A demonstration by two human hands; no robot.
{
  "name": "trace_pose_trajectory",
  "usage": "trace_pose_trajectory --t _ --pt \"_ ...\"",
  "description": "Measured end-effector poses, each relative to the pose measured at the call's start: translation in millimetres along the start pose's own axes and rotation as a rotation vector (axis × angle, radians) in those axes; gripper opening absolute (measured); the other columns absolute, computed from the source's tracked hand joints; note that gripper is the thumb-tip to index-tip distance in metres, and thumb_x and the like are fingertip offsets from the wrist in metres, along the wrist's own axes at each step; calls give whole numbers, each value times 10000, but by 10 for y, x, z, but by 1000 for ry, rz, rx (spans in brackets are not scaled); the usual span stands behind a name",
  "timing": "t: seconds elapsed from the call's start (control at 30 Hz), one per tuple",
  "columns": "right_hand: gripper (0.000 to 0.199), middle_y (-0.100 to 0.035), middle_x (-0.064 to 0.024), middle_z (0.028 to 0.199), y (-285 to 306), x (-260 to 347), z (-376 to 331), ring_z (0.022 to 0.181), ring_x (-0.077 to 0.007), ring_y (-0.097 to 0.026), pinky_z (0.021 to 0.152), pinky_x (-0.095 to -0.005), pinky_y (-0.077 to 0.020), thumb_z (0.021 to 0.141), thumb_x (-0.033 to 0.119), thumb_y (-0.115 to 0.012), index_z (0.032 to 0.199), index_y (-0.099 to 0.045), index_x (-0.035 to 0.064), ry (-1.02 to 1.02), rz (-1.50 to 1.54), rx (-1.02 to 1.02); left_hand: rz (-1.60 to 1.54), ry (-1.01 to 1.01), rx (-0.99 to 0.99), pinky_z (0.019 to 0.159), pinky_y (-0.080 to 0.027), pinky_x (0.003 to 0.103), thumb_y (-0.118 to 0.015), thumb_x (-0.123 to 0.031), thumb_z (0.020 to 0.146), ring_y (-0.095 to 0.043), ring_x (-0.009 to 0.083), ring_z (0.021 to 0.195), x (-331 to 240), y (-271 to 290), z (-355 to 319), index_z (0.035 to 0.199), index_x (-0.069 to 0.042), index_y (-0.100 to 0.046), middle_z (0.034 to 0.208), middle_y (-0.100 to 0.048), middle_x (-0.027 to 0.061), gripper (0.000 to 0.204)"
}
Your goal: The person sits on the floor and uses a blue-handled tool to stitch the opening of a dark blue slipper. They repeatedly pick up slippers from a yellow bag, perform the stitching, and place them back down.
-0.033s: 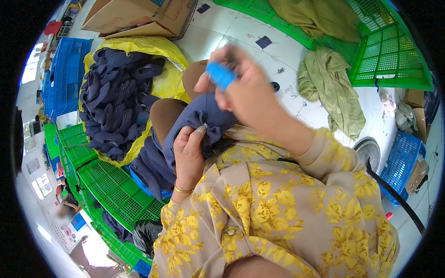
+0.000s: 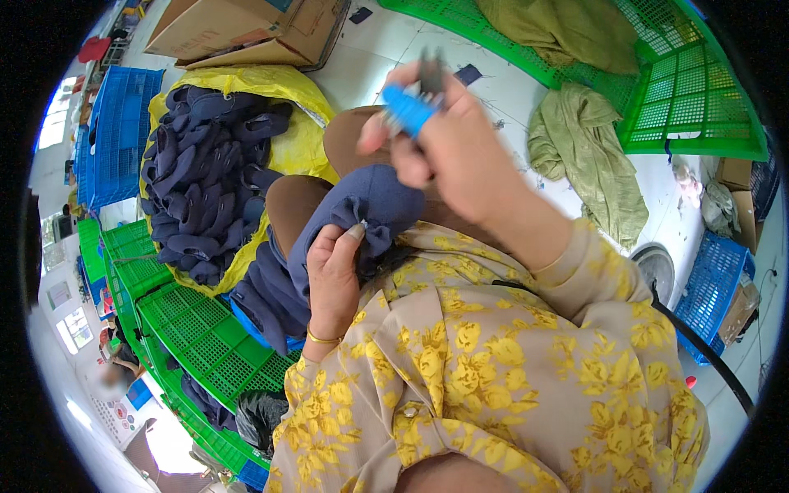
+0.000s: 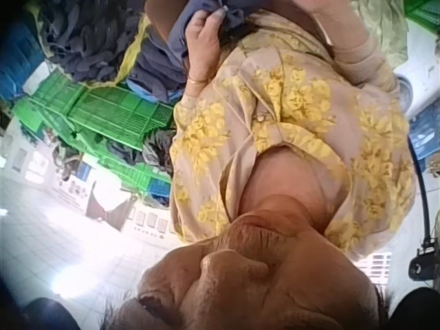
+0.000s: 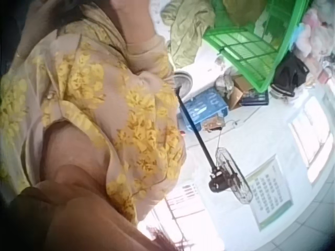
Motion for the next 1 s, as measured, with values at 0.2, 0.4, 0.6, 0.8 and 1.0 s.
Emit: trace_pose_trajectory --t 0.2,0.4,0.6,0.8,1.0 --pt "182 -383 7 718 1229 1449 27 563 -66 -298 466 -206 -258 1020 117 -394 1132 -499 19 238 60 -246 120 82 30 716 -425 197 -567 -107 943 -522 40 775 143 120 91 931 -2 -619 869 -616 -24 118" --pt "190 -360 2 727 1971 2593 -260 579 -66 -297 497 -201 -264 1024 82 -333 1067 -488 -21 331 -124 7 60 107 107 669 -405 179 -588 -103 934 -499 14 730 233 -17 86 901 -35 -631 833 -612 -43 87" --pt "269 -605 49 859 996 727 -286 676 -42 -510 576 -195 -411 861 16 -533 1077 -650 125 223 -820 -232 -79 148 222 764 -463 203 -563 -74 947 -575 58 820 262 2 125 1035 8 -637 946 -652 -1 142" --pt "297 -683 -94 836 147 -340 -358 759 -296 -666 673 -383 -534 749 32 -625 1030 -679 112 275 -1344 417 -93 162 205 806 -448 219 -554 -78 950 -563 66 856 418 110 190 1022 -4 -630 959 -650 5 128" --pt "352 -677 -86 819 72 -424 -387 762 -264 -674 649 -386 -527 717 61 -638 1067 -666 86 289 -1509 511 -142 160 249 861 -456 244 -536 -68 955 -587 85 910 422 93 180 1066 4 -624 1011 -666 28 159"
Point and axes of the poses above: each hand's wrist, its own z-axis towards the middle knuckle, its own y-axis out of the back of the hand, x = y × z, the point moved 6 cm from there along z, towards the middle knuckle
